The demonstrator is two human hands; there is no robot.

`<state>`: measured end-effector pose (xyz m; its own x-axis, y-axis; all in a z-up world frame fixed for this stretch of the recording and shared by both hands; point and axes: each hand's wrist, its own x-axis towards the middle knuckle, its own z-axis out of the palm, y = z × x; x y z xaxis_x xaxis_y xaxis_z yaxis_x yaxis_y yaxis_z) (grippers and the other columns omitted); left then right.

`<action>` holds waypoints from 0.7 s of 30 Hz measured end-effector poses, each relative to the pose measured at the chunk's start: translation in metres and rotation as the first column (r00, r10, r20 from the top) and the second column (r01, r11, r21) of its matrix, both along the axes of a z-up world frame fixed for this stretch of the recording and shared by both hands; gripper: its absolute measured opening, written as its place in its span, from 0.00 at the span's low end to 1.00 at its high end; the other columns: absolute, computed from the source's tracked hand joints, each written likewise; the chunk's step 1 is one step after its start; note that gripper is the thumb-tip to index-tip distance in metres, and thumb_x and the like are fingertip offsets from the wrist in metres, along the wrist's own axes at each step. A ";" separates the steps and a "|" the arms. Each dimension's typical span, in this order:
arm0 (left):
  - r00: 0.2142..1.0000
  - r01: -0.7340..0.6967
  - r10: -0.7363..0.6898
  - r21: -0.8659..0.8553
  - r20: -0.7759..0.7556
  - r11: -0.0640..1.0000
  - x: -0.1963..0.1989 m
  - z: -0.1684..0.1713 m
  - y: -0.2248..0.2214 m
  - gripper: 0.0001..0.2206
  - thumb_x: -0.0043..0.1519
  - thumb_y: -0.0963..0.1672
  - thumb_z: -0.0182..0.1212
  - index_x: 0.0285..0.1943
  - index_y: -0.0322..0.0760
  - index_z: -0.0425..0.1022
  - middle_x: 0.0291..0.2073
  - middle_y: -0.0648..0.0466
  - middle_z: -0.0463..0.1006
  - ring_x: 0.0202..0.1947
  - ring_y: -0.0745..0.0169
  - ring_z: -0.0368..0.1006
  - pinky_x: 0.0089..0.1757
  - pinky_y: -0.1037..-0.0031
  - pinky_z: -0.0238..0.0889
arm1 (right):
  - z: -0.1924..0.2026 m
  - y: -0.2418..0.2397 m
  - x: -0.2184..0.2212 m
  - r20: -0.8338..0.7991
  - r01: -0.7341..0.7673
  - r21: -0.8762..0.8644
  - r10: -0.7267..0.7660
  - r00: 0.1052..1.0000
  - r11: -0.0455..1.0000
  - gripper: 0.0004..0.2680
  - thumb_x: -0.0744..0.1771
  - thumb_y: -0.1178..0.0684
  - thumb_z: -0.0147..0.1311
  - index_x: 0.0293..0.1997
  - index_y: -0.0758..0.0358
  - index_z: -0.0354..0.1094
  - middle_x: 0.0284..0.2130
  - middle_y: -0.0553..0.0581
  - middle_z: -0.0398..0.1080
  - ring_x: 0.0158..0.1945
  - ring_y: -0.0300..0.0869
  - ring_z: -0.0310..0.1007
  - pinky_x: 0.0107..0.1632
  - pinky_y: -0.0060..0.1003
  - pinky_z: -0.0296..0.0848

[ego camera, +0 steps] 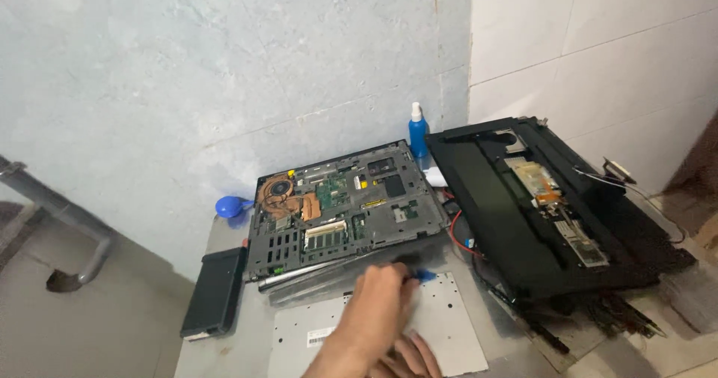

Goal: Repairing a laptop by cleaning internal connectors and repositioning the keyboard and internal panels.

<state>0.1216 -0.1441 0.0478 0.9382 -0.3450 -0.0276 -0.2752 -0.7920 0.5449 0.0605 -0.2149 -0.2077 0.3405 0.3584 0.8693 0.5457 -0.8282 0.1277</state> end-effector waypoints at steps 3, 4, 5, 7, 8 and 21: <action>0.996 -0.075 0.078 0.072 -0.042 0.995 -0.006 0.004 0.033 0.08 0.73 0.43 0.59 0.51 0.39 0.84 0.39 0.36 0.87 0.42 0.27 0.84 0.43 0.47 0.75 | 0.028 0.010 -0.012 -0.295 0.104 0.243 -0.028 0.955 0.964 0.14 0.67 0.38 0.50 0.54 0.32 0.82 0.52 0.38 0.84 0.66 0.45 0.76 0.70 0.53 0.64; 0.993 -0.120 0.120 0.096 0.001 0.988 -0.010 0.002 0.048 0.08 0.72 0.44 0.59 0.44 0.38 0.83 0.38 0.35 0.87 0.44 0.23 0.81 0.43 0.46 0.71 | 0.037 0.004 -0.016 -0.307 0.045 0.227 0.027 0.951 0.973 0.14 0.66 0.42 0.55 0.57 0.37 0.80 0.55 0.40 0.83 0.68 0.49 0.75 0.70 0.56 0.64; 0.986 -0.165 0.161 0.118 0.044 0.979 -0.015 0.000 0.064 0.10 0.70 0.44 0.59 0.38 0.36 0.81 0.37 0.34 0.86 0.47 0.19 0.77 0.42 0.45 0.67 | 0.046 -0.002 -0.019 -0.319 -0.014 0.211 0.082 0.944 0.977 0.16 0.65 0.46 0.59 0.60 0.41 0.79 0.59 0.42 0.82 0.70 0.53 0.74 0.70 0.58 0.65; 0.973 -0.231 0.226 0.138 0.046 0.963 -0.020 -0.011 0.090 0.08 0.69 0.46 0.63 0.41 0.40 0.83 0.39 0.37 0.87 0.48 0.20 0.77 0.44 0.46 0.68 | 0.064 -0.009 -0.028 -0.440 -0.036 0.192 0.118 0.890 0.981 0.20 0.65 0.38 0.59 0.65 0.40 0.75 0.66 0.41 0.76 0.74 0.51 0.66 0.72 0.57 0.59; 0.960 -0.281 0.276 0.157 0.051 0.947 -0.023 -0.016 0.104 0.08 0.67 0.48 0.68 0.45 0.43 0.86 0.41 0.40 0.88 0.49 0.22 0.78 0.46 0.47 0.69 | 0.072 -0.011 -0.033 -0.551 -0.045 0.171 0.133 0.824 0.984 0.26 0.65 0.29 0.58 0.71 0.38 0.72 0.73 0.41 0.71 0.79 0.50 0.59 0.75 0.56 0.53; 0.945 -0.323 0.325 0.282 0.040 0.903 -0.060 0.004 0.066 0.13 0.47 0.39 0.84 0.36 0.31 0.84 0.32 0.37 0.85 0.39 0.29 0.85 0.41 0.46 0.79 | 0.089 -0.013 -0.039 -0.685 -0.048 0.163 0.148 0.713 0.986 0.28 0.61 0.24 0.69 0.67 0.37 0.75 0.70 0.40 0.73 0.81 0.46 0.57 0.79 0.55 0.50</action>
